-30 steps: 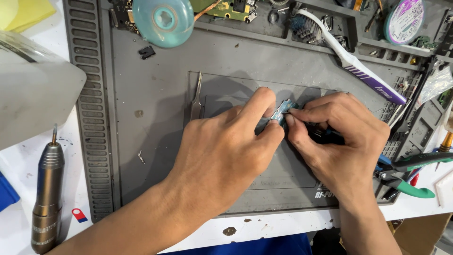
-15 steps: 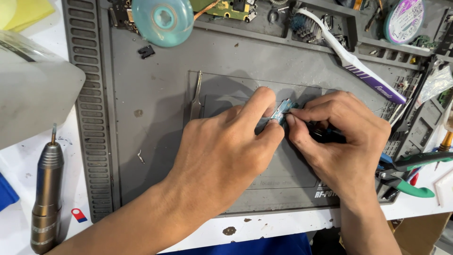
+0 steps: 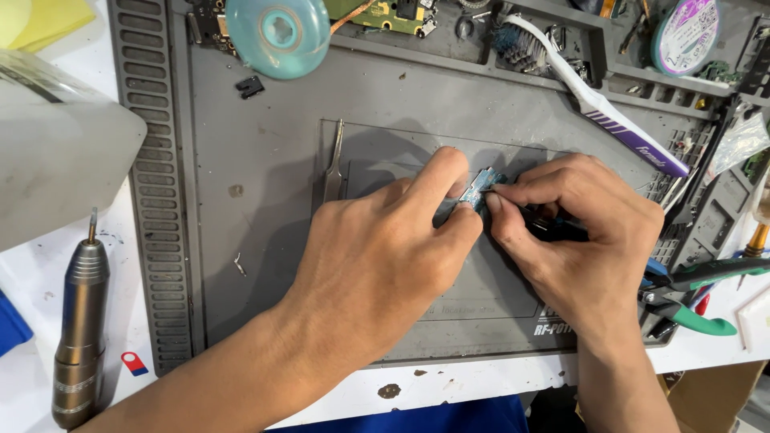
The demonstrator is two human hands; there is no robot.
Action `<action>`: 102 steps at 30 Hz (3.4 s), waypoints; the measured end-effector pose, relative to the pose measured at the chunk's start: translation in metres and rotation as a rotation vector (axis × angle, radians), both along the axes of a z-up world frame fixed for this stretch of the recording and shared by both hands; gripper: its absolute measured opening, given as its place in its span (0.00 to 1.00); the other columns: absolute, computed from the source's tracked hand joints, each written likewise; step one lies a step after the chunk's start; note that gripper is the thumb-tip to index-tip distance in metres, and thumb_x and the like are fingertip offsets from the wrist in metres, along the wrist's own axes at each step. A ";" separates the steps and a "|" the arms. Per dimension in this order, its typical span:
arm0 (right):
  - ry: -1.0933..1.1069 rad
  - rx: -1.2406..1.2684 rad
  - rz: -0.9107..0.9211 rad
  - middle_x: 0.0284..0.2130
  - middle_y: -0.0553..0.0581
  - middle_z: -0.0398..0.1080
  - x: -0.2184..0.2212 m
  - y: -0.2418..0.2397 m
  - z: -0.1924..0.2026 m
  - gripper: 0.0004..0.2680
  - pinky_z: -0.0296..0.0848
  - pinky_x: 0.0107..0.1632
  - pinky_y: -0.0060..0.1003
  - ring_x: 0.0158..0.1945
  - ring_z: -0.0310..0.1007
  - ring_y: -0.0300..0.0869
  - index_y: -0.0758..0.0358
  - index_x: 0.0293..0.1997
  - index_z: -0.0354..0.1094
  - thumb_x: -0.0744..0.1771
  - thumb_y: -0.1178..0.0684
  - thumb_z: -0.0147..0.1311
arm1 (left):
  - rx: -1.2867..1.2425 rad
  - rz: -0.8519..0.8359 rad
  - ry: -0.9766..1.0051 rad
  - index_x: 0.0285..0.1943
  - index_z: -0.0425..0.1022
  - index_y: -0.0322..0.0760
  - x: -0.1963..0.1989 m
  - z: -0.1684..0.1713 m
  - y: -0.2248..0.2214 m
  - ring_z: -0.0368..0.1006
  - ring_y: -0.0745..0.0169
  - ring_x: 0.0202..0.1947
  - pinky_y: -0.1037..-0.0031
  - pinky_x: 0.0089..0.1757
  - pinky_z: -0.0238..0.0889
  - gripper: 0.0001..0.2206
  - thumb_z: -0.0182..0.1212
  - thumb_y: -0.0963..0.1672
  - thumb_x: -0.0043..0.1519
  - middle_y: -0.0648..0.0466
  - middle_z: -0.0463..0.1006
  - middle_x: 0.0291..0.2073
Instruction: Performing final soldering steps on a small circuit board, including cleaning and applying solder
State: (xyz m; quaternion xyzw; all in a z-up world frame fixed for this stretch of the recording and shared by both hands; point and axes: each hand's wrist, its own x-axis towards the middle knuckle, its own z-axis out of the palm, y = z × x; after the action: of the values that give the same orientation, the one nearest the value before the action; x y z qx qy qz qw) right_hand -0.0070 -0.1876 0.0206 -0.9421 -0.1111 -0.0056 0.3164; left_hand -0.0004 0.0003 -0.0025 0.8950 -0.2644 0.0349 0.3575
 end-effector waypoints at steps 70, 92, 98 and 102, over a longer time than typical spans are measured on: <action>-0.359 -0.335 0.399 0.31 0.51 0.76 0.023 -0.032 -0.006 0.06 0.62 0.32 0.36 0.26 0.61 0.45 0.56 0.39 0.80 0.70 0.58 0.56 | 0.038 -0.085 0.290 0.42 0.68 0.38 0.015 0.008 0.012 0.61 0.51 0.13 0.57 0.09 0.50 0.07 0.57 0.35 0.59 0.52 0.65 0.41; -0.395 -0.225 0.434 0.30 0.52 0.77 0.024 -0.032 -0.011 0.03 0.60 0.30 0.37 0.25 0.59 0.45 0.57 0.36 0.80 0.68 0.60 0.61 | 0.037 -0.065 0.236 0.38 0.67 0.36 0.015 0.010 0.013 0.57 0.52 0.11 0.60 0.10 0.49 0.06 0.59 0.36 0.63 0.53 0.63 0.38; -0.366 -0.203 0.382 0.30 0.53 0.76 0.022 -0.030 -0.009 0.04 0.63 0.33 0.36 0.27 0.60 0.46 0.59 0.37 0.80 0.68 0.60 0.58 | 0.017 -0.053 0.174 0.37 0.67 0.35 0.015 0.009 0.012 0.58 0.53 0.11 0.60 0.10 0.50 0.07 0.59 0.34 0.61 0.52 0.63 0.38; -0.355 -0.189 0.400 0.30 0.53 0.76 0.025 -0.028 -0.007 0.04 0.62 0.32 0.36 0.27 0.60 0.46 0.59 0.37 0.79 0.68 0.60 0.59 | 0.026 -0.054 0.176 0.38 0.67 0.35 0.016 0.010 0.014 0.58 0.52 0.11 0.60 0.10 0.51 0.06 0.59 0.35 0.62 0.52 0.64 0.39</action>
State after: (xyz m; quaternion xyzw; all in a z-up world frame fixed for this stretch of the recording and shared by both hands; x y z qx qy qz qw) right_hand 0.0178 -0.2159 0.0135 -0.9111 -0.3486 -0.0977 0.1973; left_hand 0.0153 0.0139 0.0077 0.8918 -0.2564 -0.0569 0.3685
